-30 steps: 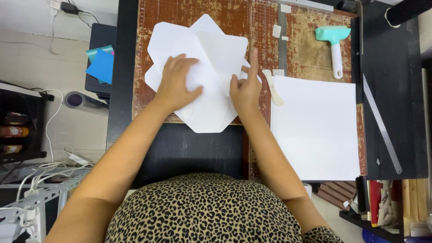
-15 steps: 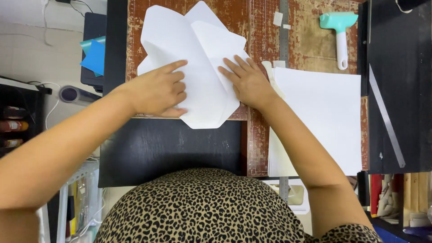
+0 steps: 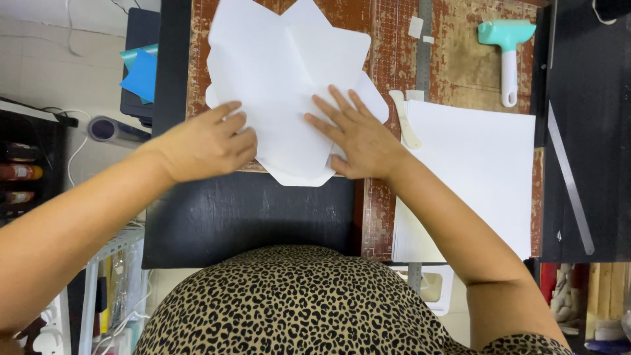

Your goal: Preparing paper for a cutting machine and folding the resulting cutout into an envelope

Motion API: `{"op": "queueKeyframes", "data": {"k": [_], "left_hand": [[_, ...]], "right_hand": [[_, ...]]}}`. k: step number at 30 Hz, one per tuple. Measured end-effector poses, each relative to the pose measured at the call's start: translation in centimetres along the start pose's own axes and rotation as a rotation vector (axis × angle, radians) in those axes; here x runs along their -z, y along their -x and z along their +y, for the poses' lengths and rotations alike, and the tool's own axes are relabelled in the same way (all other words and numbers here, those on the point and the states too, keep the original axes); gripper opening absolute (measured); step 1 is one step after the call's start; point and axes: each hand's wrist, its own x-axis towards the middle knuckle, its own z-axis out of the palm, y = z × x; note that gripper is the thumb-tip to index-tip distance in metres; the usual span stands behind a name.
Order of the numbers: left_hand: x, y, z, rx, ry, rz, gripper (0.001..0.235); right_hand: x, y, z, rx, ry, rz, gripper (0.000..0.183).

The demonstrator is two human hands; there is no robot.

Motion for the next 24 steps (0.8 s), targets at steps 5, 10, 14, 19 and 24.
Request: {"op": "queueKeyframes", "data": {"k": [5,10,14,19,24], "left_hand": [[-4.3,2.1,-1.3,0.005,0.038,0.270,0.013],[-5.5,4.2,-0.3,0.063,0.018,0.181,0.013],[-3.1,2.9,2.2,0.261,0.194,0.053,0.022],[-4.8,1.4,5.7,0.472,0.294,0.063,0.045],[-7.5,1.6,6.3,0.560,0.265,0.204,0.026]], "right_hand": [[-2.5,-0.5,0.7,0.141,0.025,0.052,0.066],[-5.4,0.1,2.1,0.173,0.054,0.123,0.052],[-6.1,0.4,1.9,0.176,-0.027,0.294,0.033],[-6.4,0.3,1.0,0.088,-0.186,0.369,0.020],[-6.5,0.1,1.3,-0.064,-0.336,0.360,0.013]]}}
